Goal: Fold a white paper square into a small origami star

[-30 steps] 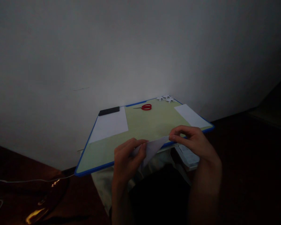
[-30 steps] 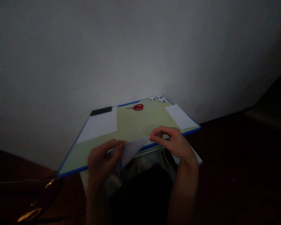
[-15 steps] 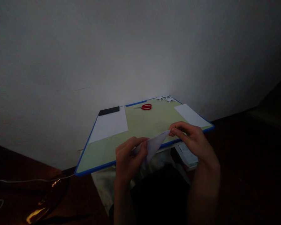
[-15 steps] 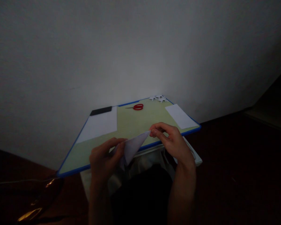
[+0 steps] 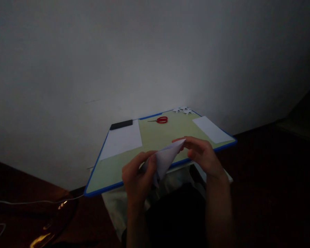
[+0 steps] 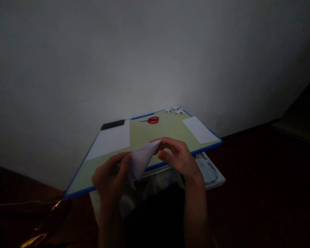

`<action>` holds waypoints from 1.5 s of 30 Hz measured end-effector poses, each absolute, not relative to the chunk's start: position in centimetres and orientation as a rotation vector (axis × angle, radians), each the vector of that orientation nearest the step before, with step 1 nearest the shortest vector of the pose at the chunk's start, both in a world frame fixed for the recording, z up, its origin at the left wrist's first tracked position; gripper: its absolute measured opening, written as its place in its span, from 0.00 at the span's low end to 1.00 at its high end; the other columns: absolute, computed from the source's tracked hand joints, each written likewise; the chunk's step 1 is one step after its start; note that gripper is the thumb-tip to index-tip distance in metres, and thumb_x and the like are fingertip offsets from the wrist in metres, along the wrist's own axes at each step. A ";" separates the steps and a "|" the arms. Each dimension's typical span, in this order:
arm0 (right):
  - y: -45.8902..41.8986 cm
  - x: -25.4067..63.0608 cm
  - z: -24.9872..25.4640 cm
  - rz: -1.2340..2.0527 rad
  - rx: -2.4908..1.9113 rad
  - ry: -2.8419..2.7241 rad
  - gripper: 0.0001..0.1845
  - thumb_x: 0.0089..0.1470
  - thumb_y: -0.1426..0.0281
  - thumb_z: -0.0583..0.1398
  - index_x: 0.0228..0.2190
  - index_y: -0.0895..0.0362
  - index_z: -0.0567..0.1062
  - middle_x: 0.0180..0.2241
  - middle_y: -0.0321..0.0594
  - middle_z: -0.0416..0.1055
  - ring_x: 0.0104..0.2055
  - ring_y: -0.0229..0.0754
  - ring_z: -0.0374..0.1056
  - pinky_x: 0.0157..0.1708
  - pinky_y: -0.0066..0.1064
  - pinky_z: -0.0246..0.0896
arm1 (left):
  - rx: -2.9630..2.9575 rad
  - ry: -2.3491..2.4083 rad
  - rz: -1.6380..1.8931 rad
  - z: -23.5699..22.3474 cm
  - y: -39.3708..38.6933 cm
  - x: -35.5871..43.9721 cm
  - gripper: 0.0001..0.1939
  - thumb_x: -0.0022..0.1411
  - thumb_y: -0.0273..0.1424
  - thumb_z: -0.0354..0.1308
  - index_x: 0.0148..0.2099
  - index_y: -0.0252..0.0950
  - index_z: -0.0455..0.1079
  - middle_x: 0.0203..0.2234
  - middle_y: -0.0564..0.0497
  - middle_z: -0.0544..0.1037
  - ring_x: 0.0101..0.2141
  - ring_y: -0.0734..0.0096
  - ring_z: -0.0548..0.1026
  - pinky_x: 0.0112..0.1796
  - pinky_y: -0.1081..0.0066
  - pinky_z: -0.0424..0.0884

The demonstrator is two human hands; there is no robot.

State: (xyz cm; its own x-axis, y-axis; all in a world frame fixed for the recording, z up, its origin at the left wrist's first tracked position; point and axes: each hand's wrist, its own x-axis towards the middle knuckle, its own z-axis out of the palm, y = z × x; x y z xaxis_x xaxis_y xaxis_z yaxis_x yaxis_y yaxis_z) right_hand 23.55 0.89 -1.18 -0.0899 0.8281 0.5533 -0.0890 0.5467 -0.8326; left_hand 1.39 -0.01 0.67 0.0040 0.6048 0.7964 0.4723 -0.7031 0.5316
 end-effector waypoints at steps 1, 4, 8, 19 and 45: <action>0.9 23.3 -1.1 0.882 -0.694 -1.462 0.24 0.54 0.49 0.71 0.45 0.52 0.85 0.39 0.43 0.82 0.42 0.48 0.76 0.45 0.38 0.73 | 2.128 1.161 1.797 0.7 -0.1 1.4 0.07 0.66 0.27 0.63 0.38 0.40 0.82 0.29 0.55 0.86 0.29 0.72 0.83 0.33 0.75 0.77; 0.9 22.4 -0.5 0.917 -0.728 -1.425 0.17 0.52 0.55 0.74 0.38 0.53 0.84 0.36 0.41 0.80 0.39 0.45 0.75 0.42 0.35 0.73 | 2.107 1.134 1.784 0.8 -0.2 1.5 0.06 0.66 0.28 0.63 0.38 0.40 0.82 0.29 0.55 0.86 0.29 0.72 0.83 0.32 0.75 0.77; 0.8 21.9 0.1 0.932 -0.721 -1.366 0.15 0.51 0.55 0.74 0.33 0.53 0.83 0.32 0.38 0.79 0.36 0.44 0.74 0.39 0.34 0.73 | 2.118 1.099 1.775 0.6 -0.1 1.5 0.06 0.67 0.28 0.63 0.39 0.40 0.83 0.30 0.54 0.87 0.29 0.71 0.83 0.33 0.74 0.78; 0.9 21.9 -0.2 0.846 -0.769 -1.419 0.13 0.54 0.58 0.73 0.31 0.53 0.81 0.31 0.37 0.78 0.36 0.44 0.73 0.40 0.34 0.70 | 2.220 1.034 1.720 0.9 0.0 2.1 0.04 0.66 0.30 0.68 0.42 0.41 0.84 0.28 0.54 0.85 0.25 0.73 0.80 0.28 0.74 0.74; 1.1 21.3 0.0 0.707 -0.772 -1.260 0.07 0.61 0.63 0.69 0.31 0.51 0.84 0.33 0.37 0.78 0.37 0.43 0.72 0.38 0.33 0.66 | 2.257 0.857 1.612 0.7 0.5 2.5 0.08 0.67 0.23 0.66 0.43 0.40 0.84 0.28 0.53 0.82 0.29 0.72 0.78 0.32 0.71 0.74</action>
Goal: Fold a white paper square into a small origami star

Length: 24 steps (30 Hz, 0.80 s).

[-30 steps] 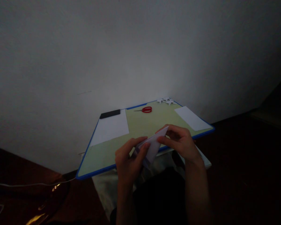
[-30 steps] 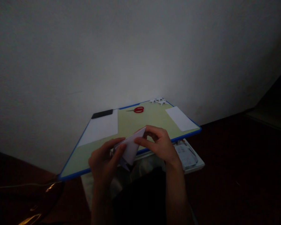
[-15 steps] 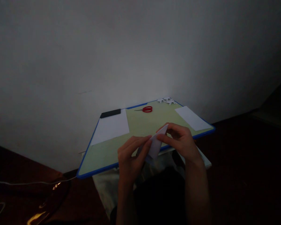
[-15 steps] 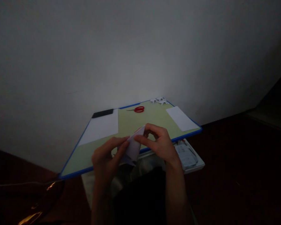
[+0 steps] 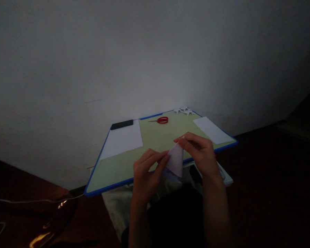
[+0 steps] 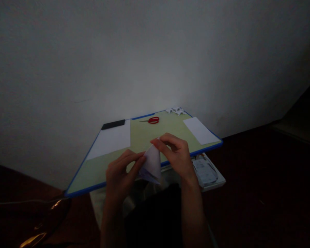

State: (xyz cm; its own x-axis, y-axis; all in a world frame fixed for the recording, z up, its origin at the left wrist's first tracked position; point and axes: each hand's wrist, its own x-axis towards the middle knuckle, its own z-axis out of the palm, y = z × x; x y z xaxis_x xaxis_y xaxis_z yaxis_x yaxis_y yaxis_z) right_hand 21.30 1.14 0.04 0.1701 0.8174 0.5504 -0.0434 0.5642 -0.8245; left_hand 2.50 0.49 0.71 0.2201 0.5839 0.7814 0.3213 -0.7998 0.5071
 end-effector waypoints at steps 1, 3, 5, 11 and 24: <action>1.2 21.2 0.0 0.699 -0.753 -1.227 0.05 0.59 0.64 0.70 0.31 0.51 0.84 0.34 0.37 0.79 0.38 0.43 0.73 0.39 0.33 0.67 | 2.256 0.852 1.613 0.7 0.5 2.5 0.08 0.67 0.23 0.66 0.43 0.40 0.84 0.28 0.53 0.82 0.29 0.72 0.78 0.32 0.72 0.74; 1.2 20.9 0.0 0.672 -0.726 -1.174 0.02 0.57 0.67 0.71 0.32 0.50 0.84 0.34 0.36 0.80 0.37 0.42 0.73 0.38 0.33 0.67 | 2.253 0.847 1.613 0.6 0.5 2.5 0.07 0.66 0.22 0.67 0.43 0.39 0.84 0.28 0.53 0.82 0.28 0.73 0.77 0.31 0.73 0.73; 1.2 20.8 0.0 0.642 -0.712 -1.153 0.02 0.56 0.68 0.72 0.31 0.50 0.85 0.31 0.35 0.79 0.35 0.41 0.71 0.35 0.32 0.65 | 2.250 0.850 1.605 0.5 0.6 2.5 0.06 0.66 0.22 0.67 0.41 0.38 0.84 0.27 0.54 0.81 0.28 0.74 0.77 0.31 0.74 0.72; 1.2 21.2 0.2 0.699 -0.749 -1.275 0.05 0.61 0.64 0.68 0.35 0.51 0.86 0.36 0.38 0.82 0.39 0.42 0.75 0.40 0.32 0.68 | 2.193 0.936 1.631 0.3 0.7 2.2 0.05 0.66 0.24 0.68 0.40 0.39 0.84 0.27 0.55 0.82 0.27 0.76 0.77 0.32 0.75 0.71; 1.6 19.6 0.1 0.472 -0.890 -1.339 0.12 0.66 0.66 0.63 0.29 0.55 0.79 0.27 0.32 0.72 0.29 0.37 0.64 0.29 0.30 0.56 | 1.960 1.048 1.598 -0.3 0.7 2.8 0.04 0.66 0.29 0.67 0.39 0.39 0.84 0.30 0.52 0.85 0.31 0.70 0.81 0.35 0.71 0.74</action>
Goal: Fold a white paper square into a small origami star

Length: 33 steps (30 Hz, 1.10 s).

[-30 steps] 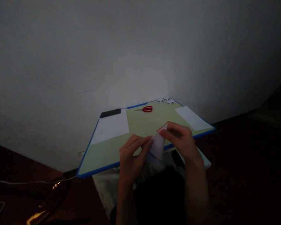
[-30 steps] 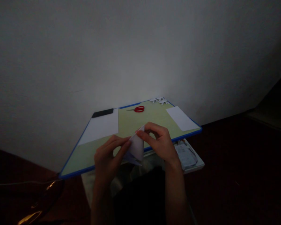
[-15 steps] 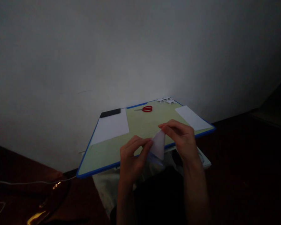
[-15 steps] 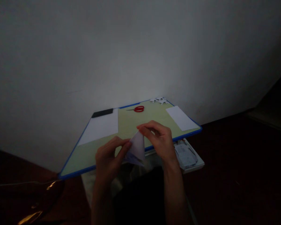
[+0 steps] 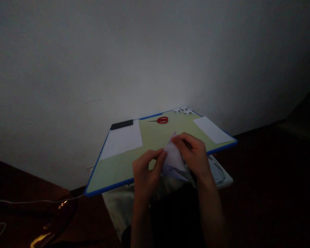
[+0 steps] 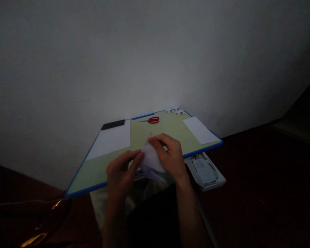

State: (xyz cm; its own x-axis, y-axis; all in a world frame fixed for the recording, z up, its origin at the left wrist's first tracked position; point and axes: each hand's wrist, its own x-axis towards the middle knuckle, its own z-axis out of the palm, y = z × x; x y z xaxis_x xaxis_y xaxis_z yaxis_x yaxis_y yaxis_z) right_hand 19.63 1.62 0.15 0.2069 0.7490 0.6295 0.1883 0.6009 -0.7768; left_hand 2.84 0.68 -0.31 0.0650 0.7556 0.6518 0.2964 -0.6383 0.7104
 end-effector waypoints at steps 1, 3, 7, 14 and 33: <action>1.6 19.6 0.2 0.432 -0.899 -1.344 0.12 0.66 0.66 0.63 0.29 0.55 0.79 0.26 0.32 0.72 0.29 0.37 0.64 0.30 0.30 0.57 | 1.957 1.050 1.586 -0.3 0.7 2.8 0.04 0.66 0.30 0.67 0.39 0.39 0.85 0.31 0.52 0.86 0.31 0.70 0.82 0.35 0.71 0.74; 1.6 19.5 0.2 0.363 -0.907 -1.359 0.13 0.66 0.67 0.63 0.28 0.55 0.78 0.26 0.32 0.72 0.28 0.37 0.65 0.30 0.30 0.57 | 1.963 1.049 1.563 -0.3 0.7 2.7 0.04 0.67 0.30 0.67 0.41 0.39 0.85 0.32 0.51 0.86 0.32 0.70 0.82 0.36 0.71 0.75; 1.6 19.4 0.2 0.306 -0.907 -1.375 0.13 0.67 0.67 0.62 0.29 0.55 0.78 0.25 0.31 0.72 0.27 0.36 0.65 0.29 0.29 0.57 | 2.007 1.034 1.590 -0.3 0.7 2.6 0.09 0.66 0.30 0.68 0.48 0.41 0.85 0.32 0.53 0.86 0.30 0.72 0.81 0.35 0.72 0.75; 1.8 19.6 0.0 0.250 -0.928 -1.379 0.13 0.67 0.66 0.62 0.29 0.55 0.78 0.25 0.32 0.71 0.27 0.37 0.64 0.28 0.29 0.58 | 2.126 0.970 1.622 0.2 0.6 2.7 0.10 0.65 0.27 0.69 0.48 0.41 0.85 0.28 0.55 0.85 0.26 0.75 0.78 0.31 0.74 0.73; 2.5 20.3 -1.0 0.414 -1.023 -1.522 0.27 0.66 0.54 0.61 0.20 0.55 0.70 0.19 0.31 0.62 0.23 0.36 0.58 0.24 0.30 0.50 | 1.905 1.146 1.678 -0.6 0.4 2.9 0.09 0.64 0.31 0.70 0.46 0.44 0.86 0.36 0.51 0.89 0.31 0.68 0.84 0.36 0.70 0.79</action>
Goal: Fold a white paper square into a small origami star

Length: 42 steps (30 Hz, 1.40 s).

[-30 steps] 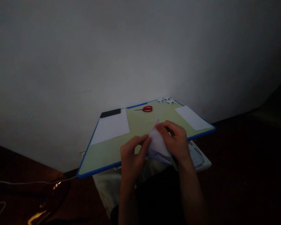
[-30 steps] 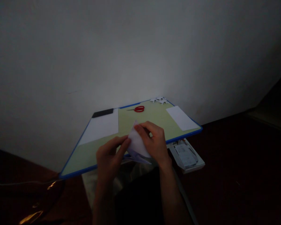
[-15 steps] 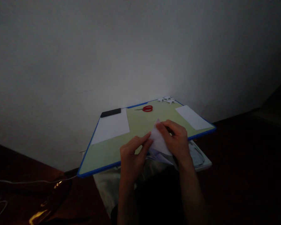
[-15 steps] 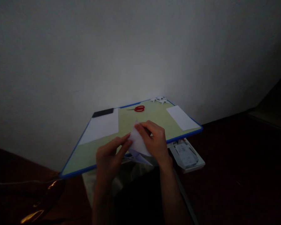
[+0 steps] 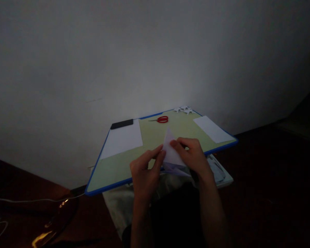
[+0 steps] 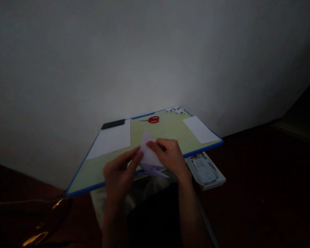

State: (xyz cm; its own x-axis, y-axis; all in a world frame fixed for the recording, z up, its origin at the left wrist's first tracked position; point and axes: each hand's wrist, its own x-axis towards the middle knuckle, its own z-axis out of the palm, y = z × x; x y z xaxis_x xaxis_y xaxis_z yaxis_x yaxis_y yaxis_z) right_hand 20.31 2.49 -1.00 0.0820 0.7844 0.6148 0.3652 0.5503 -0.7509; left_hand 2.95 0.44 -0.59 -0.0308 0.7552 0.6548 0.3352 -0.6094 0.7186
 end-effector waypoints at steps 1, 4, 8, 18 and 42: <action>2.6 20.3 -1.0 0.411 -1.026 -1.519 0.29 0.66 0.53 0.61 0.18 0.55 0.68 0.17 0.30 0.60 0.22 0.35 0.56 0.24 0.30 0.49 | 1.881 1.145 1.663 -0.6 0.5 2.9 0.09 0.63 0.31 0.70 0.46 0.44 0.86 0.35 0.50 0.89 0.31 0.67 0.84 0.37 0.69 0.80; 2.8 20.4 -1.0 0.381 -1.025 -1.470 0.33 0.65 0.50 0.61 0.15 0.54 0.63 0.15 0.29 0.56 0.20 0.34 0.53 0.23 0.30 0.46 | 1.785 1.154 1.616 -0.5 0.6 2.7 0.09 0.61 0.32 0.71 0.45 0.42 0.87 0.32 0.50 0.88 0.30 0.66 0.84 0.35 0.69 0.81; 2.7 21.3 -1.1 0.419 -1.028 -1.387 0.33 0.64 0.48 0.62 0.15 0.54 0.67 0.13 0.28 0.56 0.18 0.33 0.52 0.21 0.30 0.47 | 1.640 1.163 1.643 -0.1 0.6 2.2 0.09 0.58 0.31 0.73 0.43 0.40 0.87 0.30 0.50 0.88 0.29 0.68 0.84 0.33 0.72 0.81; 3.1 20.8 -1.3 0.583 -0.953 -1.411 0.32 0.66 0.43 0.56 0.24 0.55 0.72 0.20 0.31 0.63 0.23 0.36 0.58 0.23 0.29 0.51 | 1.846 1.145 1.590 -0.1 0.6 2.3 0.08 0.61 0.31 0.72 0.44 0.42 0.87 0.29 0.51 0.88 0.29 0.68 0.84 0.34 0.72 0.81; 2.2 20.2 -0.6 0.605 -0.830 -1.306 0.13 0.65 0.60 0.63 0.33 0.54 0.81 0.32 0.38 0.78 0.33 0.42 0.71 0.31 0.31 0.63 | 2.037 1.044 1.455 0.2 0.3 2.4 0.07 0.65 0.31 0.68 0.44 0.42 0.86 0.31 0.51 0.88 0.28 0.68 0.84 0.33 0.70 0.79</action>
